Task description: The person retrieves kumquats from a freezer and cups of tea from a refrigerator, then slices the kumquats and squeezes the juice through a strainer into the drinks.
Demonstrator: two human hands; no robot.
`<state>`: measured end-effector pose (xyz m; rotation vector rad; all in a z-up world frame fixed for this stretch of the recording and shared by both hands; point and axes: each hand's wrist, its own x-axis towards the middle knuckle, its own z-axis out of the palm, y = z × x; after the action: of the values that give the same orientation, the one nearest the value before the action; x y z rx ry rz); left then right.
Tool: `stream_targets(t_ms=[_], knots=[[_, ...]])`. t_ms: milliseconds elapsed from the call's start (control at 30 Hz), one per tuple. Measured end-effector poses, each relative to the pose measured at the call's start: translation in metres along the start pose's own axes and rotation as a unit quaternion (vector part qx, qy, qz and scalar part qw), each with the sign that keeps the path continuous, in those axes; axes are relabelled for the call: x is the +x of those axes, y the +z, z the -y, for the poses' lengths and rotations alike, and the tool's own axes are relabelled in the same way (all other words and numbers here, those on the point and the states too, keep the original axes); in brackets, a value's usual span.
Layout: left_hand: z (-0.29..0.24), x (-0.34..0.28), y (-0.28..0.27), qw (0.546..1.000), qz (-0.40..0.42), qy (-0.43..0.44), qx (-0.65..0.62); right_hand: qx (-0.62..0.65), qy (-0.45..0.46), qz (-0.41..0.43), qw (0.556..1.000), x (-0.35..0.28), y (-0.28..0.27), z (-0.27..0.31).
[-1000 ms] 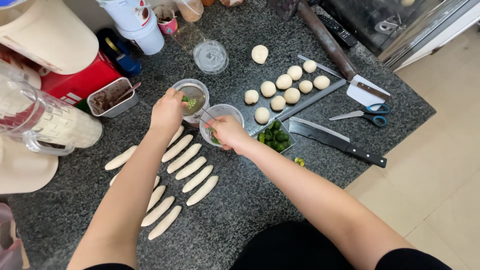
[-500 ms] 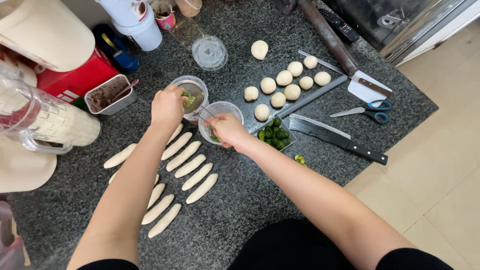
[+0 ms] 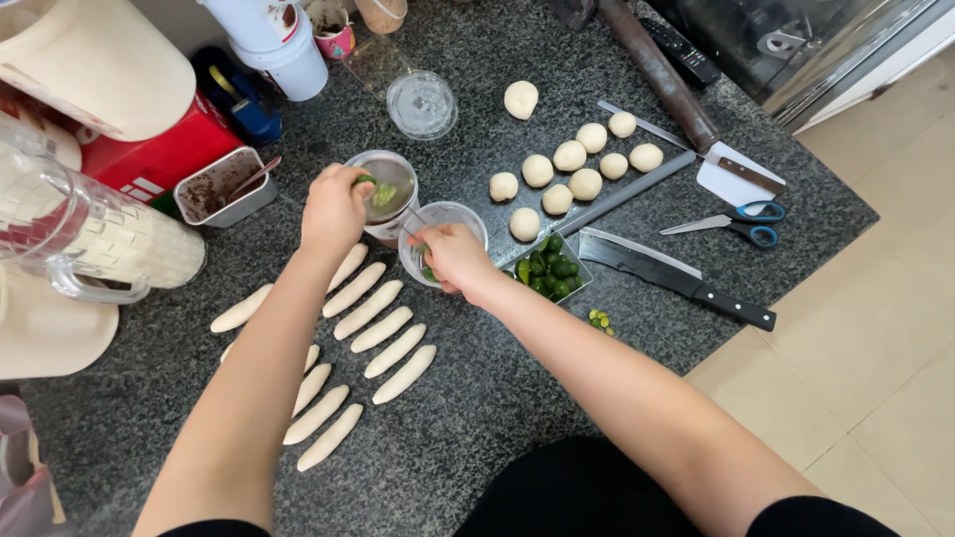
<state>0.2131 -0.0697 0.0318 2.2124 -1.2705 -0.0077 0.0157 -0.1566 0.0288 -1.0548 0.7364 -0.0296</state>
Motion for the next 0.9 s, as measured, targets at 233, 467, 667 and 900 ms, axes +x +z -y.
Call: stream_targets(t_ms=[233, 467, 667, 900], knots=[[0.016, 0.006, -0.003, 0.998, -0.009, -0.010, -0.054, -0.093, -0.015, -0.032, 0.995, 0.004, 0.010, 0.003], [0.018, 0.000, -0.005, 0.996, -0.030, -0.040, -0.070, -0.116, -0.004, -0.038, 0.993, 0.003, 0.008, 0.001], [0.019, 0.000, -0.004, 0.994, -0.044, -0.050, -0.089, -0.122, -0.021, -0.023, 0.992, 0.001, 0.007, 0.000], [0.010, -0.004, -0.011, 0.986, -0.039, -0.092, -0.135, -0.186, -0.028, -0.038, 0.981, 0.001, -0.002, 0.006]])
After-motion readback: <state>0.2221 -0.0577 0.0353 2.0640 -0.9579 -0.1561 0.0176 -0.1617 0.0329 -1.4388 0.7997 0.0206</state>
